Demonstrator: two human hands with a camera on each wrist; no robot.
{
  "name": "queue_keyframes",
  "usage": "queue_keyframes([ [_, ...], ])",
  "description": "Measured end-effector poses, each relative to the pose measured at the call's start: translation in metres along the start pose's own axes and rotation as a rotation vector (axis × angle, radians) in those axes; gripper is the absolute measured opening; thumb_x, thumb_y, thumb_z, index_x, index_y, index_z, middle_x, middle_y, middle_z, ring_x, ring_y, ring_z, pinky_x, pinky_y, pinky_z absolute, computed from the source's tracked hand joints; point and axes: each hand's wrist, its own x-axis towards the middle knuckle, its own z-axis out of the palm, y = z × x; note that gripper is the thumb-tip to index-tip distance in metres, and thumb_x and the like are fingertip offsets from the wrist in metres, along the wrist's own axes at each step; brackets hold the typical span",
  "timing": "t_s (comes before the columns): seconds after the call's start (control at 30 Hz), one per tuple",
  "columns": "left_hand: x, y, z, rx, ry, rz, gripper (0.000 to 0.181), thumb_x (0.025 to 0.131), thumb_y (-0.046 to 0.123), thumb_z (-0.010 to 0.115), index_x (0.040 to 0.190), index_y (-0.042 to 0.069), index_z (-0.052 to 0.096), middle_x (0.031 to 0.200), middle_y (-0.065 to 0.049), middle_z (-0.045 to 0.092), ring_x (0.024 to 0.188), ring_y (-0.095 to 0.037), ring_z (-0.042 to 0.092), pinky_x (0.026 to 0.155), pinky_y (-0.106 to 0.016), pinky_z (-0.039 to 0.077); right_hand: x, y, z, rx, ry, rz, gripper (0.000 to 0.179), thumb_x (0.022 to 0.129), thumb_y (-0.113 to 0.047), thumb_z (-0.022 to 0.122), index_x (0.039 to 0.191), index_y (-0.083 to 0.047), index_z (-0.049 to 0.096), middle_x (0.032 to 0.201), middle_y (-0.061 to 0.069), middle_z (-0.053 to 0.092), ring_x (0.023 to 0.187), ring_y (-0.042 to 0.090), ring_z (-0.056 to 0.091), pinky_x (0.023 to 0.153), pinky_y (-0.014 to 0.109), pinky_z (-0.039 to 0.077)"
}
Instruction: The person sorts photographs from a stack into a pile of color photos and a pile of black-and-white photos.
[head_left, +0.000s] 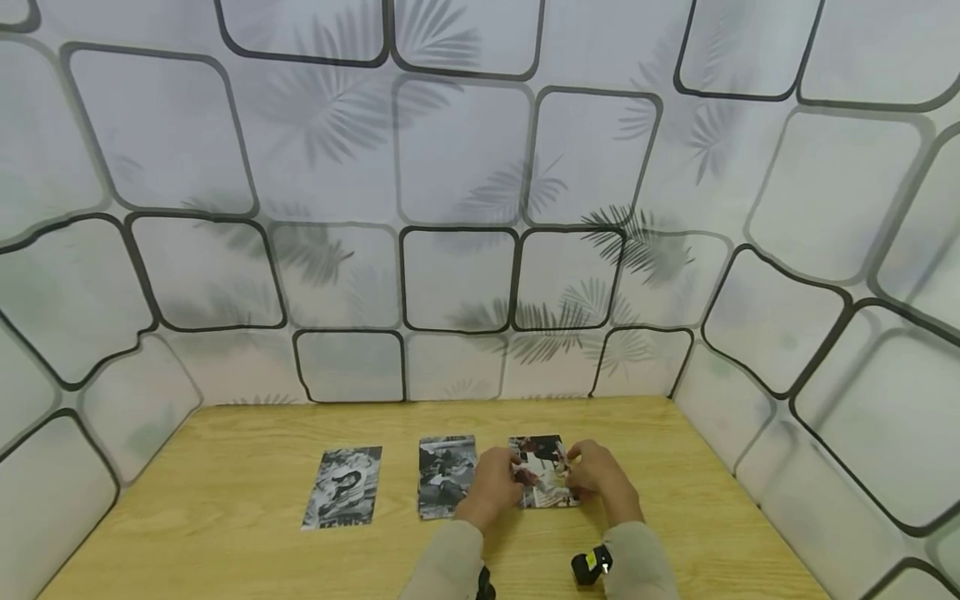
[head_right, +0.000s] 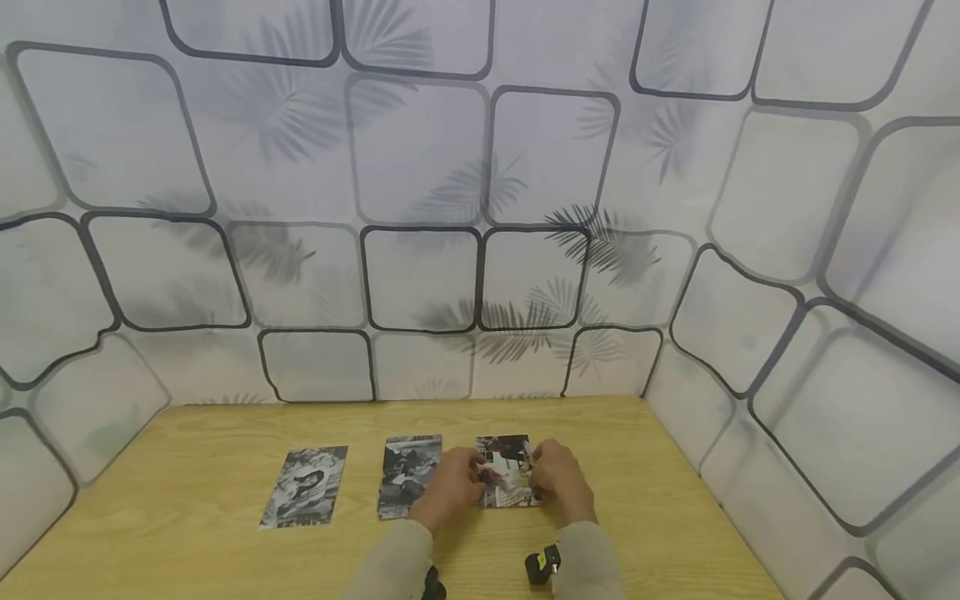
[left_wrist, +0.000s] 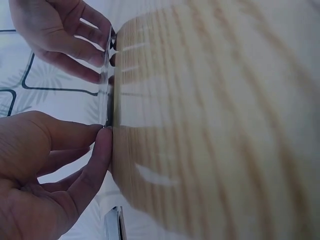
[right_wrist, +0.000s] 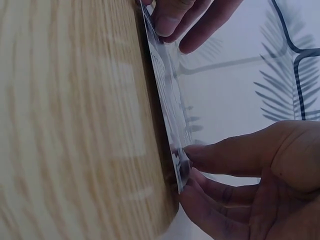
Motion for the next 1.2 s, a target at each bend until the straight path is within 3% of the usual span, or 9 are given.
queue_keyframes([
  [0.17, 0.000, -0.004, -0.003, -0.013, -0.002, 0.034, 0.037, 0.081, -0.011, 0.068, 0.118, -0.009, 0.070, 0.067, -0.007, 0.065, 0.056, -0.010, 0.044, 0.060, -0.032, 0.051, 0.001, -0.001, -0.003, -0.032, 0.000, -0.004, 0.037, 0.082, 0.002, 0.075, 0.118, 0.009, 0.065, 0.097, 0.020, 0.067, 0.069, 0.022, 0.066, 0.060, 0.034, 0.059],
  [0.27, -0.002, -0.005, -0.007, -0.046, -0.017, 0.044, 0.039, 0.082, -0.012, 0.066, 0.121, -0.010, 0.068, 0.075, -0.013, 0.068, 0.059, -0.012, 0.046, 0.060, -0.033, 0.048, 0.001, -0.004, -0.008, -0.099, 0.030, -0.032, 0.037, 0.081, -0.003, 0.077, 0.114, 0.008, 0.067, 0.103, 0.021, 0.069, 0.074, 0.024, 0.063, 0.067, 0.037, 0.056],
  [0.33, -0.003, -0.007, -0.009, -0.063, -0.022, 0.040, 0.038, 0.084, -0.013, 0.063, 0.121, -0.009, 0.068, 0.088, -0.018, 0.071, 0.069, -0.017, 0.056, 0.065, -0.036, 0.053, 0.000, -0.007, -0.009, -0.116, 0.055, -0.056, 0.038, 0.081, -0.005, 0.077, 0.115, 0.008, 0.067, 0.107, 0.023, 0.070, 0.074, 0.024, 0.063, 0.068, 0.037, 0.056],
  [0.5, -0.008, -0.011, -0.019, -0.075, 0.022, 0.050, 0.028, 0.086, -0.012, 0.068, 0.114, -0.008, 0.069, 0.109, -0.025, 0.069, 0.095, -0.035, 0.069, 0.078, -0.049, 0.060, -0.003, -0.022, -0.003, -0.003, 0.035, -0.102, 0.038, 0.089, -0.004, 0.072, 0.124, 0.009, 0.065, 0.109, 0.024, 0.071, 0.074, 0.024, 0.068, 0.062, 0.036, 0.059],
  [0.7, -0.014, -0.012, -0.042, -0.093, 0.016, 0.022, 0.030, 0.090, -0.007, 0.070, 0.119, -0.008, 0.066, 0.114, -0.027, 0.066, 0.094, -0.034, 0.069, 0.076, -0.045, 0.061, -0.007, -0.044, 0.008, 0.093, 0.001, -0.139, 0.035, 0.090, -0.003, 0.072, 0.124, 0.007, 0.066, 0.094, 0.015, 0.070, 0.073, 0.025, 0.069, 0.064, 0.039, 0.061],
  [0.83, -0.021, -0.016, -0.057, -0.065, 0.007, 0.000, 0.030, 0.092, -0.004, 0.070, 0.121, -0.005, 0.067, 0.116, -0.026, 0.065, 0.094, -0.031, 0.068, 0.075, -0.043, 0.060, -0.008, -0.053, 0.015, 0.126, -0.024, -0.156, 0.033, 0.091, -0.002, 0.071, 0.122, 0.007, 0.067, 0.094, 0.015, 0.069, 0.074, 0.022, 0.068, 0.066, 0.039, 0.063],
  [1.2, -0.035, -0.041, -0.085, -0.005, 0.061, 0.060, 0.026, 0.089, -0.004, 0.072, 0.115, -0.007, 0.068, 0.108, -0.024, 0.069, 0.090, -0.030, 0.068, 0.076, -0.042, 0.059, -0.013, -0.060, 0.028, 0.200, -0.084, -0.186, 0.032, 0.094, -0.002, 0.069, 0.124, 0.008, 0.064, 0.101, 0.018, 0.066, 0.075, 0.024, 0.070, 0.068, 0.038, 0.063],
])
